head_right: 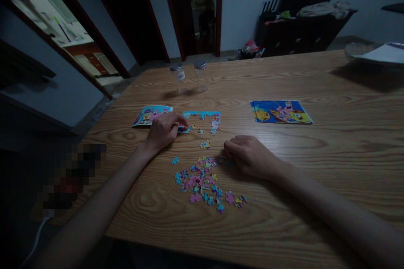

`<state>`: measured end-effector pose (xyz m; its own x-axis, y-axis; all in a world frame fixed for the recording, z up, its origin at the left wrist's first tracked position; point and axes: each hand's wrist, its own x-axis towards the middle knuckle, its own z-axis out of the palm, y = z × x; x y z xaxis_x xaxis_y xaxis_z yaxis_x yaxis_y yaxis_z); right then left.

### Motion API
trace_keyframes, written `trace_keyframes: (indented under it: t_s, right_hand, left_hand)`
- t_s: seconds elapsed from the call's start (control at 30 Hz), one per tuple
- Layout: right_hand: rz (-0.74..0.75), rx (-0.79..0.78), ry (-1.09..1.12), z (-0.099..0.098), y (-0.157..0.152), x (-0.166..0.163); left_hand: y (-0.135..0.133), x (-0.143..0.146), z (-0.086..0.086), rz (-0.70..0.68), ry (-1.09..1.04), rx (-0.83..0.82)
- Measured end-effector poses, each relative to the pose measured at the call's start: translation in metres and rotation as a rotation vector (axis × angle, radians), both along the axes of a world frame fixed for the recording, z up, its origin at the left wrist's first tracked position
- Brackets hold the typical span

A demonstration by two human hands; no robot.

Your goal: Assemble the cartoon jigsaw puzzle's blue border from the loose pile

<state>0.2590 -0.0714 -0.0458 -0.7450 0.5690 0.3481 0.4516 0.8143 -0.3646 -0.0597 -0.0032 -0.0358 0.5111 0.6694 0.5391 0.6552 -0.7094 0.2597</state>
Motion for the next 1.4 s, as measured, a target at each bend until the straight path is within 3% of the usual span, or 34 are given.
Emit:
trace_keyframes:
  t_s: [0.4, 1.2, 1.4]
  right_hand:
    - [0.004, 0.009, 0.006, -0.0013, -0.0003, 0.0006]
    - [0.002, -0.002, -0.002, -0.0010, 0.0001, 0.0002]
    - [-0.013, -0.021, -0.017, -0.0002, -0.0008, 0.0001]
  left_hand:
    - [0.0012, 0.0038, -0.0027, -0.081, 0.129, -0.033]
    - [0.0004, 0.0048, -0.0030, -0.102, 0.111, -0.041]
    - [-0.0009, 0.0071, -0.0038, -0.121, 0.103, -0.109]
